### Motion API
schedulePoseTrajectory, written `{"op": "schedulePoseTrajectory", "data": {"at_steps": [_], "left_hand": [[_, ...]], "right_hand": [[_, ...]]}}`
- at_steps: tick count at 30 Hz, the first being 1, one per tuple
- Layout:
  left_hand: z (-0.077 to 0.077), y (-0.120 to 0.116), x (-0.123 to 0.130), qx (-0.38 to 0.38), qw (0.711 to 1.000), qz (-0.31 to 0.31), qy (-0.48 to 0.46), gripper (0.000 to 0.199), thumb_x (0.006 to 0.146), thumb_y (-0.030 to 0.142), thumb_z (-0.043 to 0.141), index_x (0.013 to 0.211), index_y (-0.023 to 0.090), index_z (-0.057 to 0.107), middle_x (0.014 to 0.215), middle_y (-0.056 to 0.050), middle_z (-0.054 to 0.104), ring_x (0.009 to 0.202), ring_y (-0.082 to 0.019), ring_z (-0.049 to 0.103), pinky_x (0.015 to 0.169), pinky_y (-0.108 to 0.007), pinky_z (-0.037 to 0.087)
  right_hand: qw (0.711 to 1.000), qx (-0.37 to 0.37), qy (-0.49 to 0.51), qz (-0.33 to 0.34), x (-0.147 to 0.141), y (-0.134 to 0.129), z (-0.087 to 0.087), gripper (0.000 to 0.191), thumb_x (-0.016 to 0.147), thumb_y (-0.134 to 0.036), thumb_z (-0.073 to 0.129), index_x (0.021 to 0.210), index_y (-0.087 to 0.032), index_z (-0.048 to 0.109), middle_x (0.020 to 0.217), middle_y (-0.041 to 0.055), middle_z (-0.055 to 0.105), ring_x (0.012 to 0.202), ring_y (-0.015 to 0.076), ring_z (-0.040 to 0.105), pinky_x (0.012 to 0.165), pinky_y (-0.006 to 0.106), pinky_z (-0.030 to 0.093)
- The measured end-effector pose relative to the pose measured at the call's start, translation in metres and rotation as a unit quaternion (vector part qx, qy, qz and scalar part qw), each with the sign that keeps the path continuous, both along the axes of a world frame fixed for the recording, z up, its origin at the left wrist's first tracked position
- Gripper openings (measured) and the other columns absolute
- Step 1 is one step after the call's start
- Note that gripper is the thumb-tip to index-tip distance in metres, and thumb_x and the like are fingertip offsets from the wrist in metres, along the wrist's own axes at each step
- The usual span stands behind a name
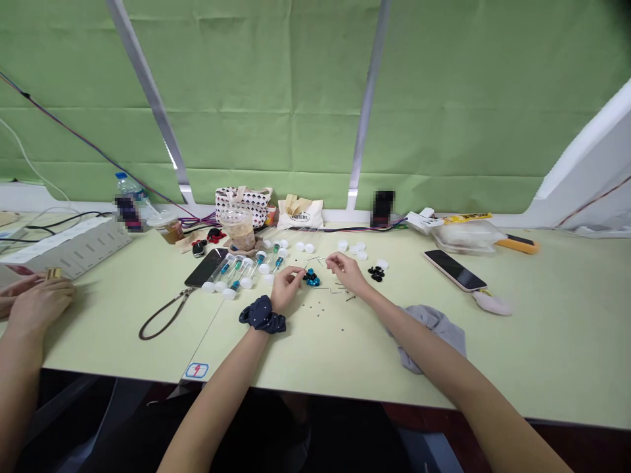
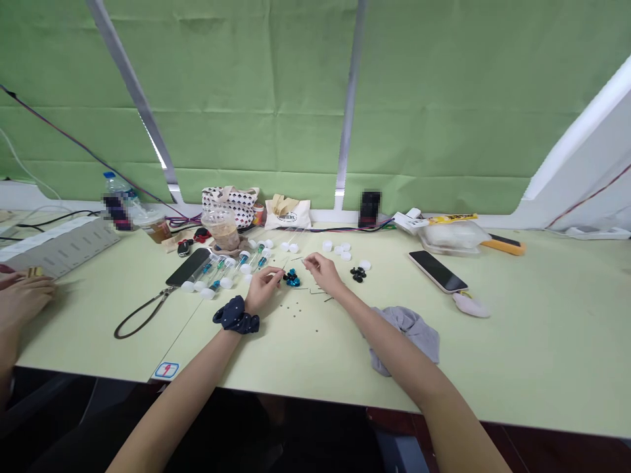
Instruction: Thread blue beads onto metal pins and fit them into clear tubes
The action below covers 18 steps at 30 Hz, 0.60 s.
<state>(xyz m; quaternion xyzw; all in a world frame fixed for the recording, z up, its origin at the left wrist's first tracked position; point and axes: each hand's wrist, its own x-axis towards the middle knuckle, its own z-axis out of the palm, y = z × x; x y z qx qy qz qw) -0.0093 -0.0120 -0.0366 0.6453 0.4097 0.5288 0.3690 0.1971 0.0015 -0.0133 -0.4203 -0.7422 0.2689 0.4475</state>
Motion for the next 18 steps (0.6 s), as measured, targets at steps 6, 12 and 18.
{"op": "schedulePoseTrajectory", "data": {"at_steps": [6, 12, 18], "left_hand": [[0.002, 0.004, -0.008, -0.030, 0.996, 0.055, -0.062, 0.033, 0.075, 0.046, 0.059, 0.084, 0.015, 0.066, 0.087, -0.007, 0.064, 0.053, -0.009, 0.054, 0.046, -0.021, 0.039], [0.002, 0.003, -0.007, -0.036, 0.996, 0.045, -0.071, 0.033, 0.073, 0.046, 0.059, 0.083, 0.015, 0.066, 0.087, -0.007, 0.064, 0.052, -0.009, 0.052, 0.046, -0.022, 0.040], [-0.003, 0.006, -0.008, -0.030, 0.996, 0.044, -0.069, 0.034, 0.073, 0.046, 0.059, 0.083, 0.014, 0.067, 0.083, -0.007, 0.063, 0.051, -0.009, 0.052, 0.046, -0.022, 0.040]], "right_hand": [[0.955, -0.025, -0.294, 0.034, 0.004, 0.002, -0.008, 0.009, 0.072, -0.026, 0.067, 0.076, -0.018, 0.064, 0.085, 0.0035, 0.059, 0.083, 0.0163, 0.053, 0.072, 0.027, 0.037], [0.899, -0.010, -0.438, 0.016, -0.018, -0.003, -0.007, 0.007, 0.081, -0.022, 0.060, 0.077, -0.016, 0.061, 0.091, 0.0067, 0.058, 0.093, 0.0202, 0.051, 0.074, 0.029, 0.033], [0.890, 0.015, -0.456, 0.012, -0.020, -0.012, -0.005, 0.008, 0.086, -0.018, 0.050, 0.088, -0.013, 0.056, 0.093, 0.0113, 0.057, 0.093, 0.0211, 0.050, 0.075, 0.029, 0.034]]}}
